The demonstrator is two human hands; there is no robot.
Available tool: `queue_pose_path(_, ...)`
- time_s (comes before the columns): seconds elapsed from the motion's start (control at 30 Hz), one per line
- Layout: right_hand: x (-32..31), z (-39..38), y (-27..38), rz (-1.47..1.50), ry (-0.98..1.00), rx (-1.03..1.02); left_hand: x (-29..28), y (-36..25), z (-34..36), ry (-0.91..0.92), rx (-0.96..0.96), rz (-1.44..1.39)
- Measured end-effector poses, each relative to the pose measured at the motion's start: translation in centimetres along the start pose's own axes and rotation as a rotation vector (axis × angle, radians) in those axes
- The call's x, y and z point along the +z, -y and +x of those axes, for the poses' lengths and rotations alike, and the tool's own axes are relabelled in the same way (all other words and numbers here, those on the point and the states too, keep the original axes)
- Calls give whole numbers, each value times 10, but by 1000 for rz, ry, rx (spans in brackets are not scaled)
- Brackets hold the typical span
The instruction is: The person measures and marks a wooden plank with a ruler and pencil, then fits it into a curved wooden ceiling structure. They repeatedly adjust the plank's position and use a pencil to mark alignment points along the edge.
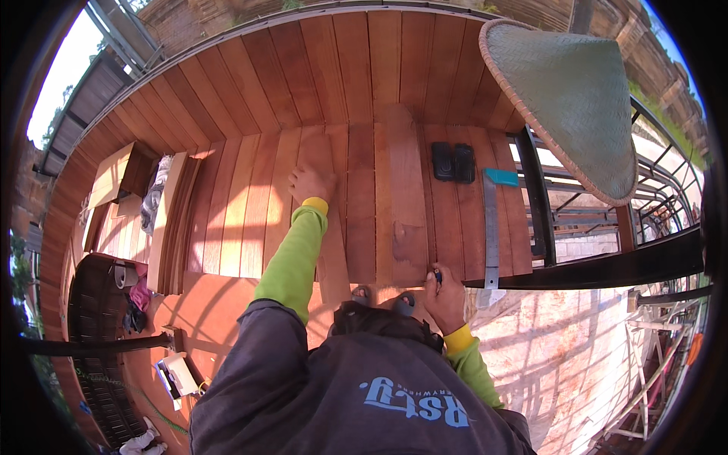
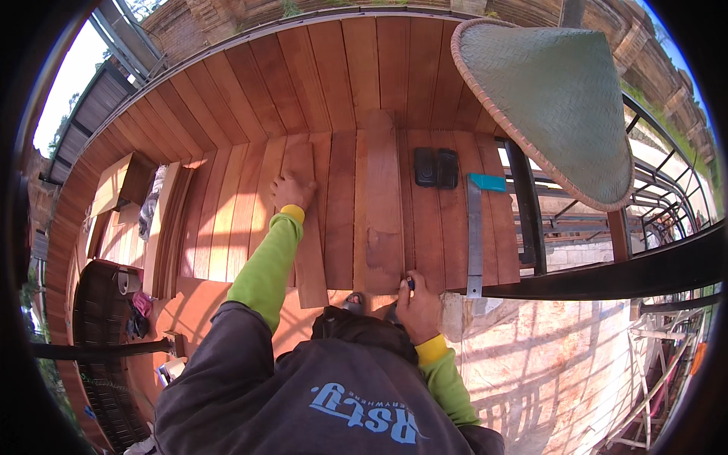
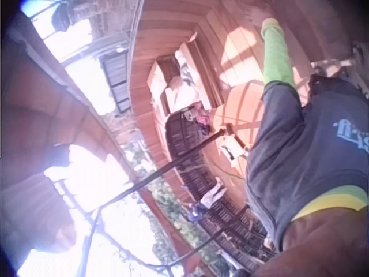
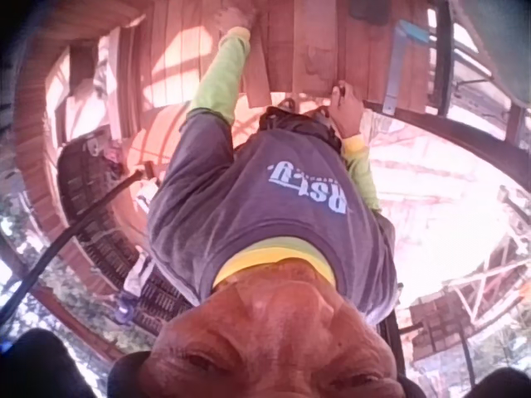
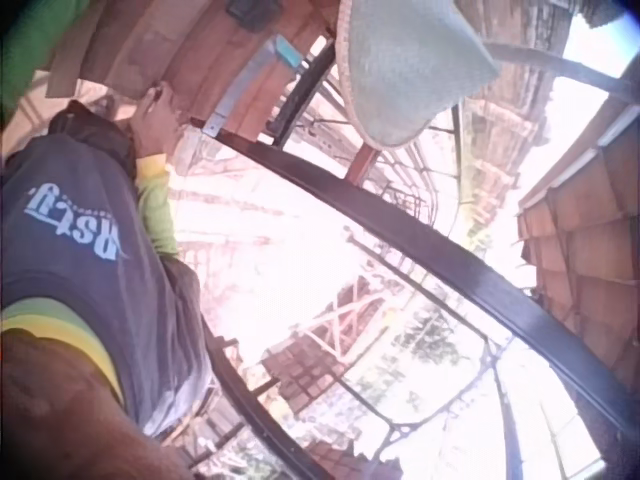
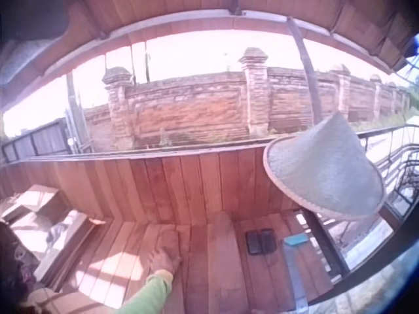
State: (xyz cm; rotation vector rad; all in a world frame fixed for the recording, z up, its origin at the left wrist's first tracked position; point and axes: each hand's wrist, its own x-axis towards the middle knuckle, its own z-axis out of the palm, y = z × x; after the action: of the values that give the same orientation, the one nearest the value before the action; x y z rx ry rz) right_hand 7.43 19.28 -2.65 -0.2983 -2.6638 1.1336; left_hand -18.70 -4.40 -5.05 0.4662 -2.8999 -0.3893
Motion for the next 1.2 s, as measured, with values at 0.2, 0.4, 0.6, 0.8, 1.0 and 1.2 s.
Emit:
queue_pose_path(0.2,12,-6,15,-80,10,-5,-46,-25,-89,274,246,-607)
queue_pose_path(0.4,18,-18,22,-219,3,49,-42,-70,-152,530,364,-603)
queue_pose_path(0.6,29,-12,37,-108,-129,136,-46,-58,-139,633,339,-662)
queue_pose_path(0.8,30,-10,23,265,-144,467,-52,-54,-132,709,292,-707)
queue_pose_path(1.0,38,-11,58,258,-34,276,-33,-54,-134,650,160,-682)
queue_pose_path(1.2,48,-18,75,194,130,51,-48,-34,-132,549,2,-681)
